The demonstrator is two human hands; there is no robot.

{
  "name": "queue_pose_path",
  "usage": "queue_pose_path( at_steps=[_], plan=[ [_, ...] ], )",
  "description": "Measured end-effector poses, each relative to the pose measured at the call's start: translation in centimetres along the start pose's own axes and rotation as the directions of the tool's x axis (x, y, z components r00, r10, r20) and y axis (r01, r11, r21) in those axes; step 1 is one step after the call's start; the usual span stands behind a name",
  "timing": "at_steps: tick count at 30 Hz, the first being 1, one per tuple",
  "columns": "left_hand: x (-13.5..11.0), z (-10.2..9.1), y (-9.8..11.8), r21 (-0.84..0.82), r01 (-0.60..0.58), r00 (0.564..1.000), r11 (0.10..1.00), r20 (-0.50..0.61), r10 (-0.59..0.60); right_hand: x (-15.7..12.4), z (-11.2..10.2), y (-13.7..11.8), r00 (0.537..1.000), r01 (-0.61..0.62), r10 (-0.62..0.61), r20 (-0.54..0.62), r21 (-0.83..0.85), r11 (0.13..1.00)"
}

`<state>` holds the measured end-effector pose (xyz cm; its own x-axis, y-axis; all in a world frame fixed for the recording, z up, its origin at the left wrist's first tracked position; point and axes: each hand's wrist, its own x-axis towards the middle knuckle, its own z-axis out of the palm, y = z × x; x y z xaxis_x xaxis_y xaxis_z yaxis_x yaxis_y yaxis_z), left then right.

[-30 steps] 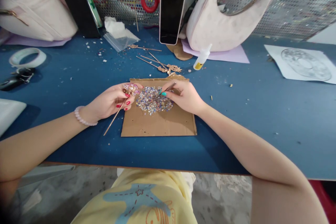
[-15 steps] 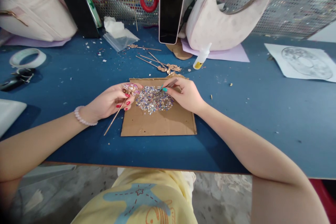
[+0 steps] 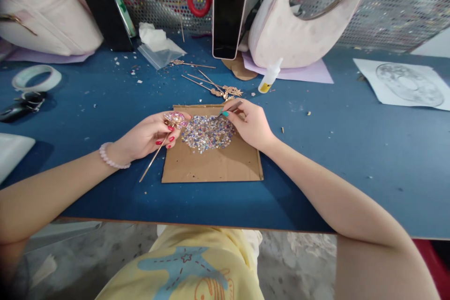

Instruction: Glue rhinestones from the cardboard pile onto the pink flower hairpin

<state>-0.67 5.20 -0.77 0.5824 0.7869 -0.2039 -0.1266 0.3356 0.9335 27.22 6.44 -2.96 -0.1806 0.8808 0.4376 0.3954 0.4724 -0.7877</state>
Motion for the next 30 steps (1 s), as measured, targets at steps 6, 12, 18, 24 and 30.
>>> queue_pose_path(
  at_steps=[6,12,18,24,30],
  plan=[
    [0.03,-0.01,0.02,0.001,-0.007,1.0,1.0,0.004,0.007,-0.09,-0.01,-0.19,0.999,0.009,-0.009,0.036,-0.001,1.0],
    [0.04,0.06,0.1,0.006,-0.011,1.0,1.0,0.002,0.011,-0.21,0.01,-0.32,0.996,0.03,-0.031,0.086,0.01,0.999],
    [0.06,-0.02,0.01,0.011,-0.008,1.0,1.0,0.001,0.008,-0.25,-0.1,-0.64,0.991,0.053,-0.053,0.127,0.005,0.999],
    [0.09,-0.05,-0.02,0.015,-0.01,1.0,1.0,0.004,0.01,-0.21,-0.17,-0.78,0.99,0.072,-0.066,0.124,-0.044,0.996],
    [0.13,-0.08,0.0,0.016,-0.015,1.0,1.0,0.011,0.015,0.07,-0.64,-0.76,0.993,0.093,-0.085,0.085,-0.096,0.991]
  ],
)
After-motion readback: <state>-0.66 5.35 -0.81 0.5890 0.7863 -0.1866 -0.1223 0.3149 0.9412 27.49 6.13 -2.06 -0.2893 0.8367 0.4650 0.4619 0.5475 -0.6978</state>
